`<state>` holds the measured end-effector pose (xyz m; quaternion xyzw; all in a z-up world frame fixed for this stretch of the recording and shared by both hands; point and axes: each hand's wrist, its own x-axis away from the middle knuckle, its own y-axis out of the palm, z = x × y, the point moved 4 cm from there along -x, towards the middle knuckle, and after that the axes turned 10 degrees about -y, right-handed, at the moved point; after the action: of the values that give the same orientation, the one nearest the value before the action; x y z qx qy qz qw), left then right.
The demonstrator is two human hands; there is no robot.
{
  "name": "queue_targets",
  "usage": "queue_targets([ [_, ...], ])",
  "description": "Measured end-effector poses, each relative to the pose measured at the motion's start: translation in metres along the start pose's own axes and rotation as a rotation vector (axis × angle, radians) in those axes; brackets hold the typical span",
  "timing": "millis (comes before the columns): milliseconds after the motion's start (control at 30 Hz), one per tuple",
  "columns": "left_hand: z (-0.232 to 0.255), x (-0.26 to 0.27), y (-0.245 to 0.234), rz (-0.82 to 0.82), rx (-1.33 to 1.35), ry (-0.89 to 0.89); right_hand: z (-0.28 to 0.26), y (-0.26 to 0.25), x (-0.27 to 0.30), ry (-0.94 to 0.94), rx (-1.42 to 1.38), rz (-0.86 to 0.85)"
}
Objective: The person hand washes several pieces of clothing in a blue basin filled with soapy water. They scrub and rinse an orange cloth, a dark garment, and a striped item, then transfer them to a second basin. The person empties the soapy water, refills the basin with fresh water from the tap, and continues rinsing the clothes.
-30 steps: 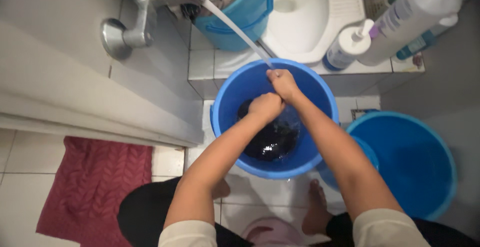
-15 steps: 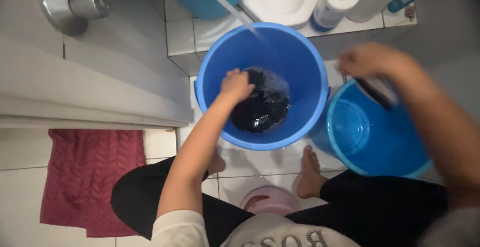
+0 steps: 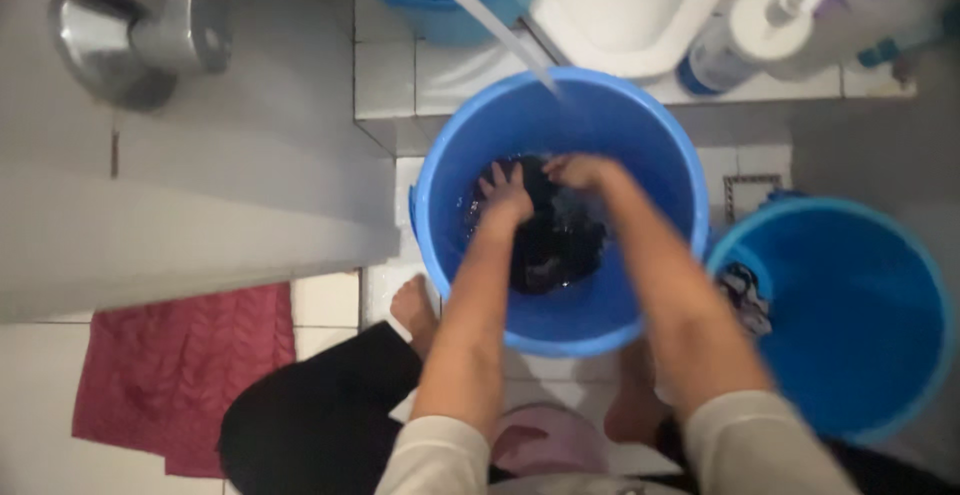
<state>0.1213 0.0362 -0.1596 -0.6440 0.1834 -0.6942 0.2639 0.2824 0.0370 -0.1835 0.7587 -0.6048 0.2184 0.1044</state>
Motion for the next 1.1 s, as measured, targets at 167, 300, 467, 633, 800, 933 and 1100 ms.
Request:
queue_targets([
  [167,-0.017,-0.037,0.078,0.011,-0.182,-0.045,0.102,0.054,-0.003,-0.056,0.158,0.513],
  [300,-0.027,-0.069,0.119,-0.069,-0.108,-0.031,0.138,0.068,0.0,0.22,0.396,0.651],
  [467,-0.025,-0.085,0.102,-0.011,-0.166,0.043,0.154,0.065,0.0,0.247,0.524,0.704],
  [633,-0.022,-0.072,0.085,0.058,0.08,0.013,0.161,0.071,-0.001,0.268,0.575,0.644],
  [800,-0.031,-0.094,0.076,0.129,-0.046,-0.002,0.147,0.049,-0.018,0.335,0.594,0.421],
  [933,-0.031,-0.118,0.071,-0.018,0.05,0.209,0.115,0.024,-0.034,0.323,0.605,0.26],
  [1100,-0.02,-0.111,0.019,0.112,-0.186,0.263,0.048,-0.013,-0.039,0.154,0.474,0.056],
])
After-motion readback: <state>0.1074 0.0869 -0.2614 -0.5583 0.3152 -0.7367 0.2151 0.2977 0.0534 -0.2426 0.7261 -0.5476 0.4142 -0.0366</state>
